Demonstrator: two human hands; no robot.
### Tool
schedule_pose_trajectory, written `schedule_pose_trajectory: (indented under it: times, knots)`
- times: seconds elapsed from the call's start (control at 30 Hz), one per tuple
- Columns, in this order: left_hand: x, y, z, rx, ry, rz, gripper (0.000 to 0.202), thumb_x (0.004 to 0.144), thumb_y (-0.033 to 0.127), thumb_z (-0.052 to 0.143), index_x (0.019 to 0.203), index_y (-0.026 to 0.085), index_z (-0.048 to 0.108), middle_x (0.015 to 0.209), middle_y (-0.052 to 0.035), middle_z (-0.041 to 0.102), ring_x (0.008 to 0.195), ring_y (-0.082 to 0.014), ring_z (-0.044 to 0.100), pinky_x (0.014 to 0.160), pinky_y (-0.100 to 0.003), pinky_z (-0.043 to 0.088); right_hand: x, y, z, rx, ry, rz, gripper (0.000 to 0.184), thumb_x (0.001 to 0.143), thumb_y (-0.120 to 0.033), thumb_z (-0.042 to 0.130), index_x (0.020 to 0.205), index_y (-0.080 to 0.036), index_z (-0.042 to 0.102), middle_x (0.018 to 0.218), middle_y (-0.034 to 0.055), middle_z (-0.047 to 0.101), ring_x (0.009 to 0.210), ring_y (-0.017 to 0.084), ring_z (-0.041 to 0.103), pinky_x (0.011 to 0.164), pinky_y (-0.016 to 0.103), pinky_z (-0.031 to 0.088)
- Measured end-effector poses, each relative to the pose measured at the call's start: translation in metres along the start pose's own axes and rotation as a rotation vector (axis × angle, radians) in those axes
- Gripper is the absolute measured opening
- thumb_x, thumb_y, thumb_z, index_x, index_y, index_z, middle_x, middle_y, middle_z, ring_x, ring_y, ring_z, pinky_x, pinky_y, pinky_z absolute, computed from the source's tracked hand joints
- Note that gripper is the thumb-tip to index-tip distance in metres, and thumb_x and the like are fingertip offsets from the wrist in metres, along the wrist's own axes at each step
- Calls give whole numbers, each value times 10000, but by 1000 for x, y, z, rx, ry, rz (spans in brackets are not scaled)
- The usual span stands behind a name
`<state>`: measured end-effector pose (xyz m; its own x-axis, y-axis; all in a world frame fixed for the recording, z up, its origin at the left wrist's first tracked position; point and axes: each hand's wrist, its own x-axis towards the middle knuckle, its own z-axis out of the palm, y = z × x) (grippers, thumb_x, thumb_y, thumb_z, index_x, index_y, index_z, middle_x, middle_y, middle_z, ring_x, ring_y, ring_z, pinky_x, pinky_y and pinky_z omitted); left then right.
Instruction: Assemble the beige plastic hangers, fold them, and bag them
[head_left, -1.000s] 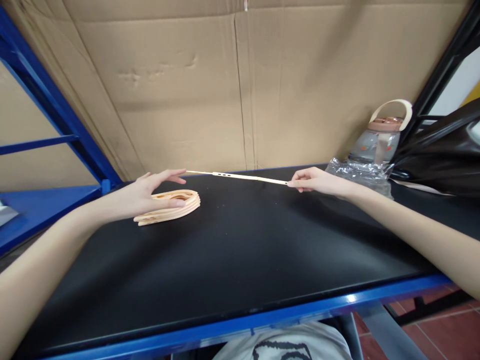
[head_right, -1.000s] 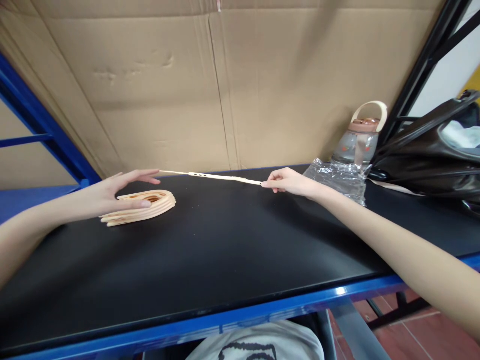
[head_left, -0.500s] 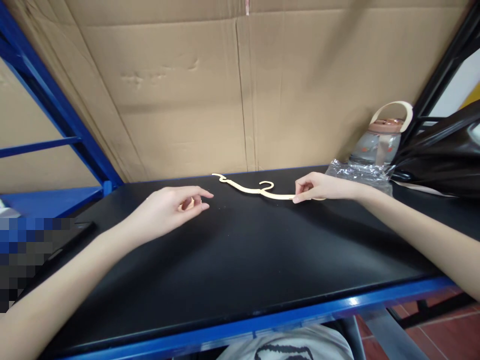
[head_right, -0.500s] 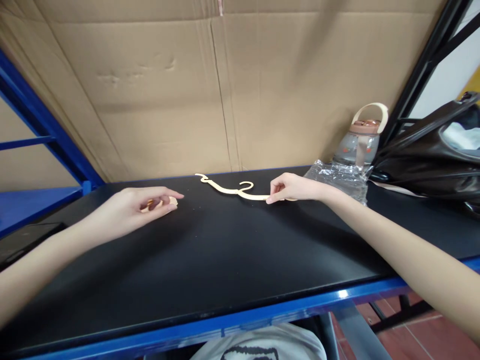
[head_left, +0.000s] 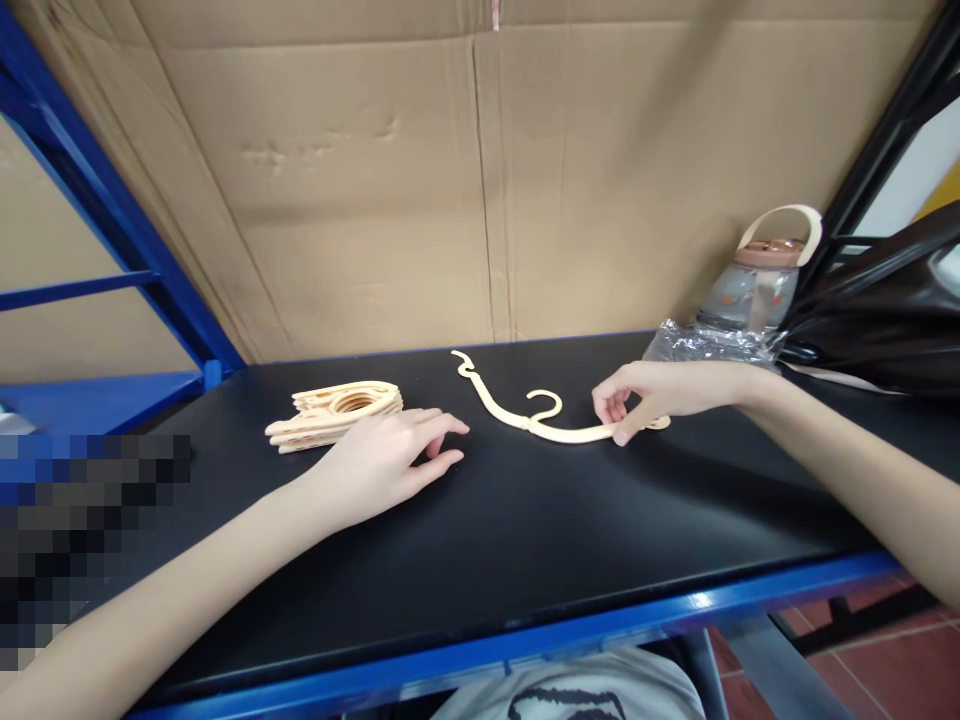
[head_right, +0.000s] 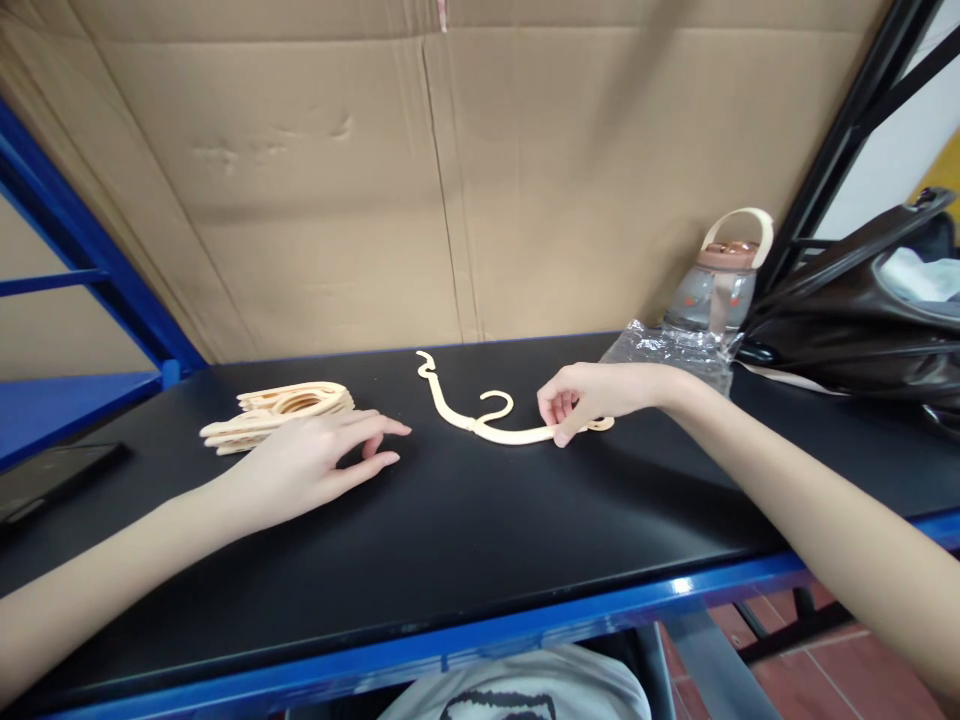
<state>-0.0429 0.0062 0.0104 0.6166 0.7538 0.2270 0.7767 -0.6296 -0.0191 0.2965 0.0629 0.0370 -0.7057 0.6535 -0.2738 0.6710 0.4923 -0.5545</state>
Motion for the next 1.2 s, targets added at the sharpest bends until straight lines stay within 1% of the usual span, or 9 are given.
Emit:
schedule_pose_trajectory:
  times: [0.07,0.2,0.3,0.4,0.63,0.8,0.97,1.1,1.2]
  knots:
    - [0,1,1,43,30,-23,371,944,461,428,1174,225,598,860,-18,643,791,-204,621,736,-326,466,-5,-5,-1,-45,-36,-37,228,753,-420,680,764,-195,647,779,6,643,666,139,552,574,247,390]
    - [1,6,2,92,29,-38,551,934,532,426,1350,174,480,1158,-107,629,1041,-285,583,911,-416,445,-10,-14,1,-50,-79,-159,166,758,-360,689,815,-204,694,799,8,654,784,172,580,712,283,422]
    - [1,10,3,19,-68,0,615,943,557,393,1464,234,339,1362,-105,520,1167,-280,517,1003,-423,395,-10,-19,5,-48,-64,-204,170,781,-359,685,838,-202,714,881,31,640,857,185,576,766,299,438]
    - [0,10,4,-65,-115,26,627,944,576,375,1501,319,243,1470,-79,419,1258,-277,454,1046,-426,362,-8,-21,9,-104,-28,-228,173,831,-361,648,835,-209,729,1007,49,607,955,193,567,843,321,437]
    - [1,8,5,-119,-129,73,565,930,576,417,1461,418,308,1484,-61,409,1281,-298,444,1045,-466,366,9,-22,27,-201,167,-357,223,930,-364,533,938,-277,739,1178,43,538,1113,204,507,958,359,407]
    - [1,9,6,-129,-146,76,531,950,550,392,1458,415,319,1488,-58,408,1316,-291,411,1072,-477,339,14,-20,36,-292,312,-297,291,943,-365,501,1175,-280,656,1179,69,539,1122,223,494,949,377,420]
    - [3,8,7,-149,-143,95,534,950,546,399,1459,399,326,1498,-56,396,1334,-294,386,1079,-472,328,17,-19,40,-281,308,-301,362,960,-345,442,1292,-291,577,1248,65,546,1164,230,490,993,395,397]
    - [5,8,8,-183,-148,111,481,956,533,399,1417,396,396,1517,-28,362,1344,-276,371,1087,-443,321,19,-21,41,-286,288,-290,352,959,-340,440,1273,-276,586,1324,65,508,1230,229,461,1044,392,361]
    - [5,10,7,-202,-122,89,460,936,557,426,1328,323,480,1488,-48,395,1316,-268,404,1069,-420,343,15,-23,37,-289,243,-256,336,950,-338,454,1242,-241,589,1311,77,522,1218,230,478,1045,396,362]
